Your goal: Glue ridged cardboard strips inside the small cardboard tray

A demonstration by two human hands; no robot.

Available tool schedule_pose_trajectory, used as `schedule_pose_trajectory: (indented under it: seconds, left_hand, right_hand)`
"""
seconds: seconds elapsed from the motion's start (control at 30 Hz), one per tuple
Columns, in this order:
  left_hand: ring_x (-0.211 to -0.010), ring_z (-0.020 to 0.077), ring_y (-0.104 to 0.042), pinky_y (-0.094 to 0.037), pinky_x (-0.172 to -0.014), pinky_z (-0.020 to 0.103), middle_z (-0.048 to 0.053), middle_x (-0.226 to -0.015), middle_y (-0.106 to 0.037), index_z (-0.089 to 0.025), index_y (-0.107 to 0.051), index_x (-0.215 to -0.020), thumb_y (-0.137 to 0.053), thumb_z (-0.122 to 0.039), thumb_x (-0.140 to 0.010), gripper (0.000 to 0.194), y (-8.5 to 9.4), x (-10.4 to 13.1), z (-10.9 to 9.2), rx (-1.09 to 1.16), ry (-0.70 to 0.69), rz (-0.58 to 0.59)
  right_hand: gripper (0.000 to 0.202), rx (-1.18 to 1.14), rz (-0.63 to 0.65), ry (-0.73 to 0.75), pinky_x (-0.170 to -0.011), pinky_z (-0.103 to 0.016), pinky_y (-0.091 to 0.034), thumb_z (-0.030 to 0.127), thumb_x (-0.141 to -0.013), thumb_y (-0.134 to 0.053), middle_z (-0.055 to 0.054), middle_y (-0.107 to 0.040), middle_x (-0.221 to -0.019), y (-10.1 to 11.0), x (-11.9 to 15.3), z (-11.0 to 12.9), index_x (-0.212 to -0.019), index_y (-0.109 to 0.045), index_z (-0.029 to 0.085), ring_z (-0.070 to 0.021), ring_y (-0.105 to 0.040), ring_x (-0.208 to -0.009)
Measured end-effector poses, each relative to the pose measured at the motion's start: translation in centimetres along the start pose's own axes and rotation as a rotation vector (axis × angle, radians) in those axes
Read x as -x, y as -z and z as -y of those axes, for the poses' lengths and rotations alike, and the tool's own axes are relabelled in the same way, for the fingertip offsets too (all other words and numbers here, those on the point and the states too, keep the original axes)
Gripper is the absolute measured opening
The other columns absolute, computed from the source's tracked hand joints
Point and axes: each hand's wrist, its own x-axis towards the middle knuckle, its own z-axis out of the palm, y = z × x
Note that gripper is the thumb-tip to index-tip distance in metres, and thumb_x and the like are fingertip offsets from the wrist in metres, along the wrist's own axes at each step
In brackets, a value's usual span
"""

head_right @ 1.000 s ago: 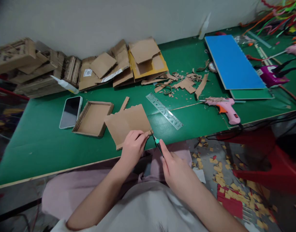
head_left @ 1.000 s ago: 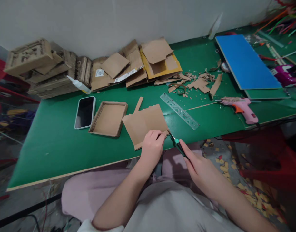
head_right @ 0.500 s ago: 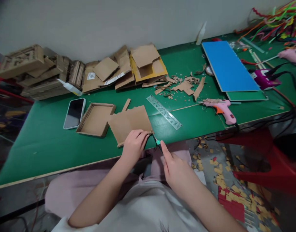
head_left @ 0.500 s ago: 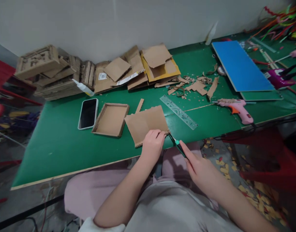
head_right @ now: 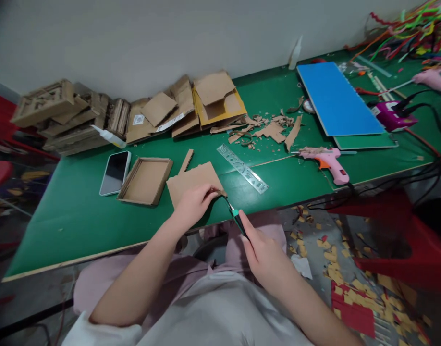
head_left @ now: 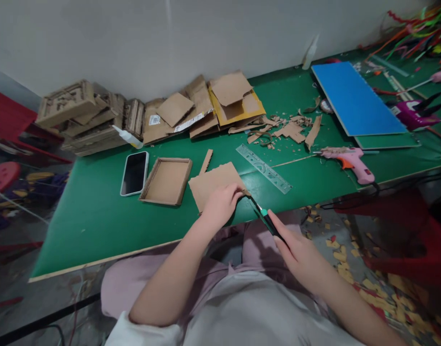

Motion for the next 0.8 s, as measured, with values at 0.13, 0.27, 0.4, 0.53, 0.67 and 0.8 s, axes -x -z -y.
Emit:
schedule_pose_trajectory:
  seconds: [0.13,0.27,0.4,0.53,0.67,0.8]
  left_hand:
    - [-0.083,0.0171,-0.06,-0.047,-0.073,0.029,0.004,-0.089,-0.065,-0.018,-0.061,-0.09,-0.045,-0.025,-0.089,0.018,-0.5,0.1,0.1,-0.036,-0.032,-0.042]
    - [-0.083,0.0169,-0.059,-0.047,-0.074,0.03,0.006,-0.085,-0.063,-0.016,-0.06,-0.088,-0.043,-0.024,-0.09,0.02,-0.7,0.2,0.0,-0.07,-0.013,-0.037]
    - [-0.085,0.0173,-0.058,-0.046,-0.075,0.03,0.006,-0.086,-0.062,-0.016,-0.06,-0.089,-0.042,-0.023,-0.09,0.02,-0.7,0.2,-0.2,-0.085,-0.003,-0.029]
    - [-0.084,0.0179,-0.059,-0.046,-0.074,0.03,0.006,-0.087,-0.063,-0.016,-0.06,-0.089,-0.042,-0.023,-0.09,0.019,-0.6,0.2,-0.3,-0.11,0.001,-0.038]
    - [-0.085,0.0181,-0.059,-0.046,-0.075,0.03,0.006,-0.087,-0.063,-0.016,-0.061,-0.091,-0.043,-0.023,-0.089,0.019,-0.7,0.0,-0.2,-0.07,0.016,-0.027]
    - [-0.084,0.019,-0.06,-0.047,-0.074,0.031,0.006,-0.086,-0.064,-0.016,-0.062,-0.09,-0.044,-0.025,-0.089,0.02,-0.5,-0.4,0.0,-0.055,0.03,-0.019]
  right_hand:
    - [0.054,-0.034,-0.032,-0.024,-0.071,-0.027,-0.048,0.024,-0.09,-0.029,-0.011,-0.064,-0.107,-0.6,-1.1,0.1,-0.143,-0.019,0.016,-0.0187,-0.064,-0.087]
    - [0.054,-0.045,0.004,-0.033,-0.072,-0.03,-0.047,0.024,-0.091,-0.028,-0.011,-0.063,-0.11,-1.3,-1.7,-0.1,-0.143,-0.016,0.018,-0.0205,-0.063,-0.091]
    - [0.055,-0.047,0.013,-0.033,-0.07,-0.028,-0.046,0.023,-0.091,-0.028,-0.012,-0.063,-0.108,-1.4,-1.8,0.0,-0.144,-0.015,0.017,-0.0197,-0.063,-0.089]
    - [0.056,0.032,0.035,-0.069,-0.064,-0.029,-0.045,0.021,-0.089,-0.028,-0.012,-0.065,-0.099,-1.3,-1.8,0.5,-0.143,-0.017,0.017,-0.0212,-0.063,-0.078]
    - [0.056,0.072,0.034,-0.064,-0.062,-0.027,-0.044,0.019,-0.087,-0.029,-0.013,-0.066,-0.094,-1.2,-1.6,0.7,-0.143,-0.019,0.014,-0.0203,-0.063,-0.075]
    - [0.056,0.064,0.06,-0.051,-0.063,-0.027,-0.045,0.019,-0.087,-0.029,-0.012,-0.066,-0.095,-0.8,-1.3,0.6,-0.142,-0.02,0.014,-0.0199,-0.064,-0.076]
